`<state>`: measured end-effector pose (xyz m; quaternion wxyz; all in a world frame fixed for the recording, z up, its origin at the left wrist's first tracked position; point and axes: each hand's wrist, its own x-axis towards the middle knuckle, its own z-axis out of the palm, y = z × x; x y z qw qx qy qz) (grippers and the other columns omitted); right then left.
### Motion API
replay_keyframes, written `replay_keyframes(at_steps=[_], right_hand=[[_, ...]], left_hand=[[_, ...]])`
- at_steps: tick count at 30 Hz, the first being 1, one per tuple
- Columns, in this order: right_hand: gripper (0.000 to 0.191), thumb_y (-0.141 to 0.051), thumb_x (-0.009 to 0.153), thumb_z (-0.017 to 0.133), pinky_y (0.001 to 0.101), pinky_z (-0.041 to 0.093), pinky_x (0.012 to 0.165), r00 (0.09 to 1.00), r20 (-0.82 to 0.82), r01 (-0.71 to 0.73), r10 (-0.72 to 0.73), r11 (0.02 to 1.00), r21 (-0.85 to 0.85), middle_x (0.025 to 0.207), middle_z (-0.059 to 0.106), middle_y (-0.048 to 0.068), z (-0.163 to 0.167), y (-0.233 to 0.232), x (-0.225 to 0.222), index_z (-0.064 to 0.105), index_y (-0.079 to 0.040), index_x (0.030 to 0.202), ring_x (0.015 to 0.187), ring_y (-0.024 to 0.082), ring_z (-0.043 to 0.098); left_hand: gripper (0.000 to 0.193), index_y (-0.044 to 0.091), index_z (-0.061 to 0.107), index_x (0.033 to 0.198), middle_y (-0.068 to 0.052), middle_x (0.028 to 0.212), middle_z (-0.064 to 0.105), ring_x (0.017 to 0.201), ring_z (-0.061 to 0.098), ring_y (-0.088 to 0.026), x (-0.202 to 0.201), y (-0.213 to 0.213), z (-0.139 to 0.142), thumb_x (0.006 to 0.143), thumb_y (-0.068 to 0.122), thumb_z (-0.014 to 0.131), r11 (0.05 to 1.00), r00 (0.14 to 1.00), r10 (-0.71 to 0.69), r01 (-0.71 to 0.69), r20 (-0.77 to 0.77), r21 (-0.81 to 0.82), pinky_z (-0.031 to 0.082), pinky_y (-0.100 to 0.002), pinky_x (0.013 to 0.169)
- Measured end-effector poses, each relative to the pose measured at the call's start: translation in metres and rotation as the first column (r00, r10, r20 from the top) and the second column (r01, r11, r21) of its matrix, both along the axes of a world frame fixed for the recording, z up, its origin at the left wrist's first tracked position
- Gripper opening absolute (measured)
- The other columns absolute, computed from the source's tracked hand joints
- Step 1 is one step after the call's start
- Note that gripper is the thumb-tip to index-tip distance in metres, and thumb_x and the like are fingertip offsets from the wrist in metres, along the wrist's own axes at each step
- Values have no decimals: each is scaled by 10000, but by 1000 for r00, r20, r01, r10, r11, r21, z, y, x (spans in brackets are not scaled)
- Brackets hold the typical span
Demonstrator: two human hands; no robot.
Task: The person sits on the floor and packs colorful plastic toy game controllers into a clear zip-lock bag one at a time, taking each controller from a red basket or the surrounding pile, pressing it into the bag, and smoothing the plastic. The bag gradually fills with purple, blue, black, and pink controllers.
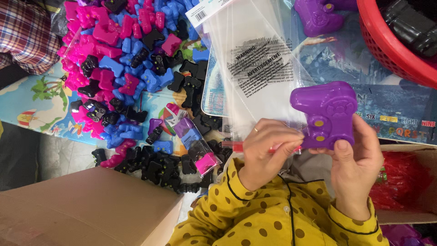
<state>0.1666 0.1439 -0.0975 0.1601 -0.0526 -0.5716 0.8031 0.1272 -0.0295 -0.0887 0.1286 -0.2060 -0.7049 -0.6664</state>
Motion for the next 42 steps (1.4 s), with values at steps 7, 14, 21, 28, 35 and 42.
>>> replay_keyframes(at_steps=[7,14,21,28,35,42], right_hand=[[567,-118,1029,794,306,560,1072,980,-124,197,-156,844,499,1415,496,107,2,-3,6,508,31,1495,1253,199,602],[579,-11,811,800,433,546,1002,948,-304,319,-97,333,887,1304,548,202,-2,-16,8,585,56,1344,1205,378,602],[401,37,966,674,321,571,892,970,-236,232,-56,500,834,1294,666,106,9,-9,4,650,-72,1352,1048,288,697],[497,-122,989,661,316,629,816,995,76,-78,62,972,223,1341,652,134,12,26,-8,515,-6,1449,1014,177,697],[392,-118,1128,705,344,615,872,990,18,136,-138,987,86,1250,676,130,-28,64,8,536,29,1450,1012,205,694],[315,-133,1182,693,238,519,808,988,15,157,-156,983,-92,1125,632,64,-54,96,21,557,22,1420,906,119,599]], left_hand=[[157,78,684,1250,-63,1214,708,1123,627,-195,0,3,10,1104,124,651,998,998,-60,60,23,-10,506,-297,1015],[784,66,291,1581,-72,1522,399,1423,455,-189,10,25,-2,991,315,743,867,921,-325,200,214,456,464,-335,1177],[651,-6,401,1598,-143,1492,527,1354,531,-182,-8,22,-23,1044,145,708,925,907,-210,63,365,376,446,-327,1190],[547,53,565,1510,-83,1192,695,786,548,-109,-15,-2,-7,985,115,703,923,710,-380,254,592,288,470,-247,704],[334,100,621,1333,-56,1207,683,1125,645,-199,-23,-9,-11,1038,228,708,937,984,-168,179,64,-299,522,-325,983],[372,98,688,1070,-76,1014,608,1020,571,-279,-24,11,-31,782,311,790,647,991,7,-104,-130,-755,455,-420,860]])
